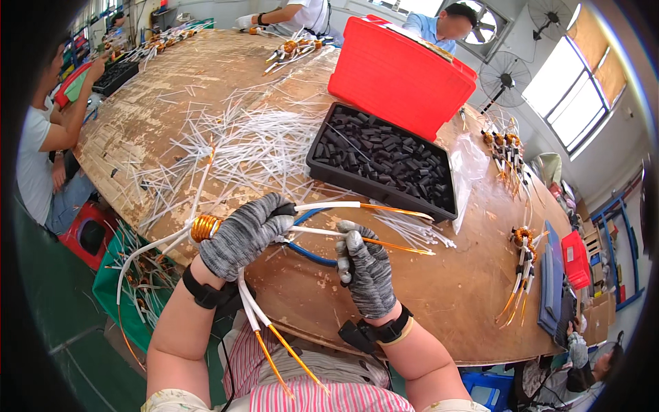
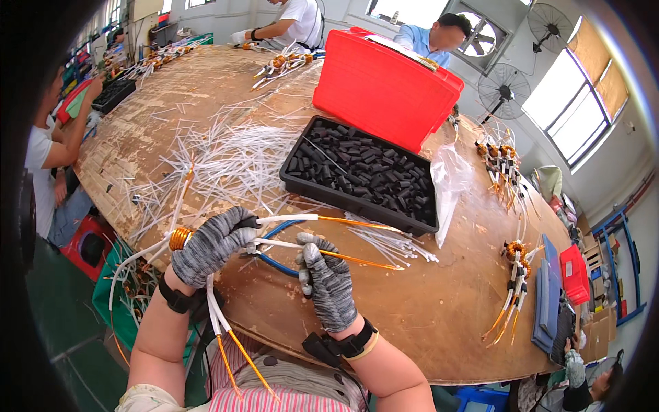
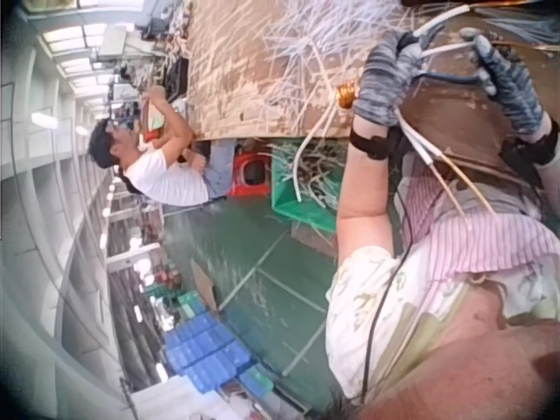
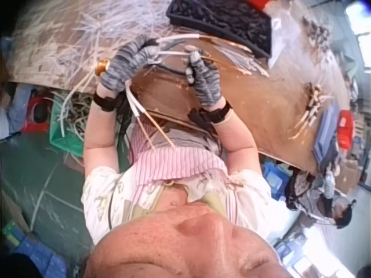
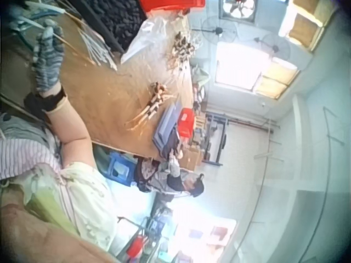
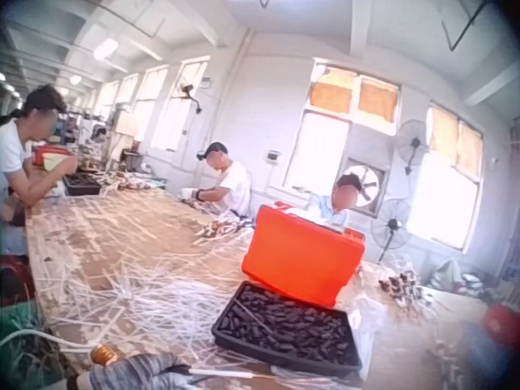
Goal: Securing wires to a toroidal coil using zip ties and cutting the excess with pliers.
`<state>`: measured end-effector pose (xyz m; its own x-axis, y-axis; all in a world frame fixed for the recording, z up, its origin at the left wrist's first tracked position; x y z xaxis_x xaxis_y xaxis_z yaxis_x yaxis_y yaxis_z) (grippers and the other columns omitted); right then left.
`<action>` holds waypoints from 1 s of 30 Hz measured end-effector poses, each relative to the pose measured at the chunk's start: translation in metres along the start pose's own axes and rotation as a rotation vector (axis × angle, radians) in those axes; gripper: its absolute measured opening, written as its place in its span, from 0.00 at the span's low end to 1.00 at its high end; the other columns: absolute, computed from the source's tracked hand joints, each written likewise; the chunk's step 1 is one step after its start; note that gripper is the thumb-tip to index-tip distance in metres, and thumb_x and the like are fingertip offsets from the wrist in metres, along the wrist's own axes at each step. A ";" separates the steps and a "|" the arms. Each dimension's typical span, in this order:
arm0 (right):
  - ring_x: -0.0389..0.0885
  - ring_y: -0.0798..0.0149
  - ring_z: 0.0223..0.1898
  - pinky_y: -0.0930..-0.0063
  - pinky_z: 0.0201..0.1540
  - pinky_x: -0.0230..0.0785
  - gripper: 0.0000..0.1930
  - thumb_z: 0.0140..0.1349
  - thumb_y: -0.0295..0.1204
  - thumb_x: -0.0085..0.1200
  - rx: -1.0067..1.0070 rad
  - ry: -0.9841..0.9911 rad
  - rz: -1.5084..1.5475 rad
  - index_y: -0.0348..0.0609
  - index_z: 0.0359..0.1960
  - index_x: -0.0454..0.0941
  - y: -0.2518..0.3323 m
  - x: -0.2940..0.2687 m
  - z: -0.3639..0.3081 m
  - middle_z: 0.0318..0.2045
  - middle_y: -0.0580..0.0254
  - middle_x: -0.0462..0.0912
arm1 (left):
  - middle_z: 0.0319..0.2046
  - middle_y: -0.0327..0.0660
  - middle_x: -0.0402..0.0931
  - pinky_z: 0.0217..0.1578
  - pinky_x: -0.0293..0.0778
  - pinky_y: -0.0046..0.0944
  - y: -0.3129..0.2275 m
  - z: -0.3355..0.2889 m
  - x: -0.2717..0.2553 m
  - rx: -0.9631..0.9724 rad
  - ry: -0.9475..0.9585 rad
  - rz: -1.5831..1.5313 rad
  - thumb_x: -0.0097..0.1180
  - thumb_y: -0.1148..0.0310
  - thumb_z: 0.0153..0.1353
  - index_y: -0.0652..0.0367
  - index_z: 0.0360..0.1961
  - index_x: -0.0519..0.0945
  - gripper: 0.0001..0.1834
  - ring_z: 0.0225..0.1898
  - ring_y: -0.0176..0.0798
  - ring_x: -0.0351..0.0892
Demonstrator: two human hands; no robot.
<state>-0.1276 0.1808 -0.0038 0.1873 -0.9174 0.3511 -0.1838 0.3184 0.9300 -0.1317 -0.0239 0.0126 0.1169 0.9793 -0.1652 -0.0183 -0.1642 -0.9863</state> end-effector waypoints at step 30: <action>0.65 0.73 0.21 0.83 0.17 0.60 0.12 0.65 0.36 0.46 -0.014 -0.247 0.297 0.44 0.45 0.72 0.034 -0.152 -0.028 0.27 0.67 0.72 | 0.40 0.39 0.77 0.45 0.72 0.29 0.001 -0.003 -0.003 0.021 -0.094 -0.065 0.54 0.72 0.61 0.66 0.49 0.72 0.16 0.43 0.30 0.74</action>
<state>-0.1350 0.3380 -0.0222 -0.1102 -0.8139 0.5704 -0.1820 0.5807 0.7935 -0.1291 -0.0273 0.0123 0.0250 0.9948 -0.0992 -0.0342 -0.0983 -0.9946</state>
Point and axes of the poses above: each hand's wrist, its own z-axis towards the middle knuckle, its own x-axis out of the palm, y = z × x, the point moved 4 cm from there along z, towards the middle knuckle
